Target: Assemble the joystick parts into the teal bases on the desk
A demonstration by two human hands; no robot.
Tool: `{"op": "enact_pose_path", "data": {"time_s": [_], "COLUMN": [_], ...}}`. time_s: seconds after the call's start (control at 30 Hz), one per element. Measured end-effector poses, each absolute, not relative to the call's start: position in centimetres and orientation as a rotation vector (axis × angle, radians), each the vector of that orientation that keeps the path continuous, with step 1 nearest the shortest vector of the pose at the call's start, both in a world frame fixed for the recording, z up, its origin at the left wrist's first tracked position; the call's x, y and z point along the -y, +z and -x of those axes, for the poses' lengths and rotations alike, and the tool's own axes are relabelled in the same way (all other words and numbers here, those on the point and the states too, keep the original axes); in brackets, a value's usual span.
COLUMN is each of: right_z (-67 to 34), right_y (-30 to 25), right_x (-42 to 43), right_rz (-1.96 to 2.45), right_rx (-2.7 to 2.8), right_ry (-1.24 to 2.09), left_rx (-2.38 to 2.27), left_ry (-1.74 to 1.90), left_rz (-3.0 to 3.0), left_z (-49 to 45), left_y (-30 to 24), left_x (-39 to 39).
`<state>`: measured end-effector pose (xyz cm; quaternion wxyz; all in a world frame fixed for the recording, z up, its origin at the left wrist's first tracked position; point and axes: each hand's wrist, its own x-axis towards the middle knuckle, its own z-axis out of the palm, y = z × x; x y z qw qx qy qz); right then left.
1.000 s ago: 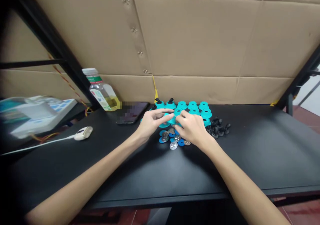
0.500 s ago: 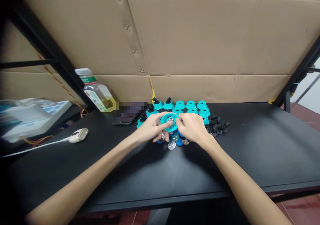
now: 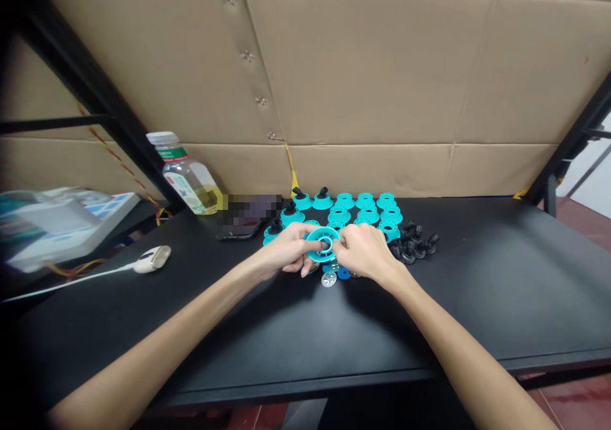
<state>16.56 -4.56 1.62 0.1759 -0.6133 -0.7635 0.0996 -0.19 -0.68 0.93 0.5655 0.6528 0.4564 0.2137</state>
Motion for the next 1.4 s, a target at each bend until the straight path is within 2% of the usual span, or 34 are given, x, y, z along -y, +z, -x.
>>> {"op": "enact_pose_path", "data": {"time_s": [0.23,0.5,0.77,0.9,1.2,1.4], "right_z": [-17.0,-17.5,-18.7,-19.0,-19.4,-19.6], "right_y": [1.9,1.6,2.3,2.7,2.6,2.8], "right_x": [4.4,4.0,3.8,3.8,3.7,3.6], "right_rz": [1.679,1.576,1.594,1.604,1.614,1.6], "right_rx": [2.105,2.102,1.983,1.964,1.99,1.995], "right_ry": [0.16,-0.159,-0.131,-0.128,-0.118,-0.092], "left_rx": [-1.001,-0.989,-1.133,-1.304,-1.9,-1.888], "left_ry": [0.612,0.817,1.196,1.244,0.638,0.34], "left_rz": [-1.581,-1.531,-1.726,-1.897,-2.438,-2.508], "left_z": [0.3,0.3,1.0,1.7,1.1,0.6], "left_y": [1.6,1.6,1.3,1.6,3.8,3.1], "left_x": [0.9,0.5,-0.4,-1.2,-7.4,-9.4]}}
